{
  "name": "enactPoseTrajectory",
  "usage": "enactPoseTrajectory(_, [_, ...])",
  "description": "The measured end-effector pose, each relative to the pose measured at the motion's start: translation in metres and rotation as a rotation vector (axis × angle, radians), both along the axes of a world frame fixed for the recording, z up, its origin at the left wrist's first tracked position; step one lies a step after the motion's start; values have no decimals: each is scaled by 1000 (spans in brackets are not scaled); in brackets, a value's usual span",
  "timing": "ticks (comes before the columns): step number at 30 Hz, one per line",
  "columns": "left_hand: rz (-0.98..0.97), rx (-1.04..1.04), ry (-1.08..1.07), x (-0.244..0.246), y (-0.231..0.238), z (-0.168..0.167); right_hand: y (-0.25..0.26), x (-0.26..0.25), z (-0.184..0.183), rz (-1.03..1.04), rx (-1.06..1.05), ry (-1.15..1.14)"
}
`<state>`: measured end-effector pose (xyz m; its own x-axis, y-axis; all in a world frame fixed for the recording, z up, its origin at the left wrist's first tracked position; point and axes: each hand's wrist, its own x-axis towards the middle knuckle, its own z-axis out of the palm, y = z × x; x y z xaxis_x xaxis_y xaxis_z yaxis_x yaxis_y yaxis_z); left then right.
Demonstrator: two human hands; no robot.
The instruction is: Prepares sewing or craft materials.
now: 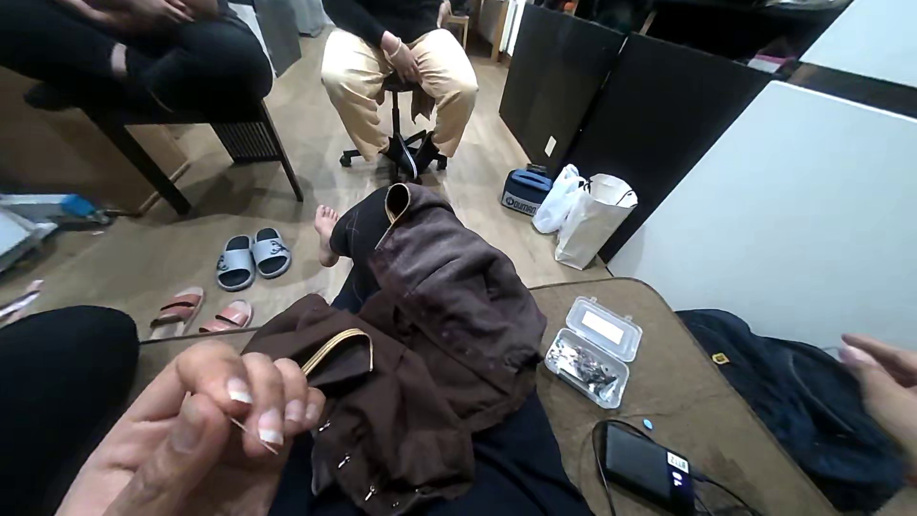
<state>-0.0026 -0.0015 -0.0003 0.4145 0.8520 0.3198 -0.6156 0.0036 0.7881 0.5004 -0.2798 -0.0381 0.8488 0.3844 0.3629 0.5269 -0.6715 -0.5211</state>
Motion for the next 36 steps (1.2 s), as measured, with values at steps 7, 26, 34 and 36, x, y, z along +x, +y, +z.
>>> enactPoseTrajectory(7, [-16, 12, -2, 0, 0, -1, -2, -13, -8, -4, 93, -34])
enactPoseTrajectory(26, [-182, -16, 31, 12, -18, -5, 150, -77, -128, 573, -831, 362])
enactPoseTrajectory(34, [-211, 15, 36, 13, -19, -7, 161, -91, -128, 537, -986, 321])
enactPoseTrajectory(36, [-215, 12, 36, 13, -20, -7, 161, -88, -128, 539, -982, 331])
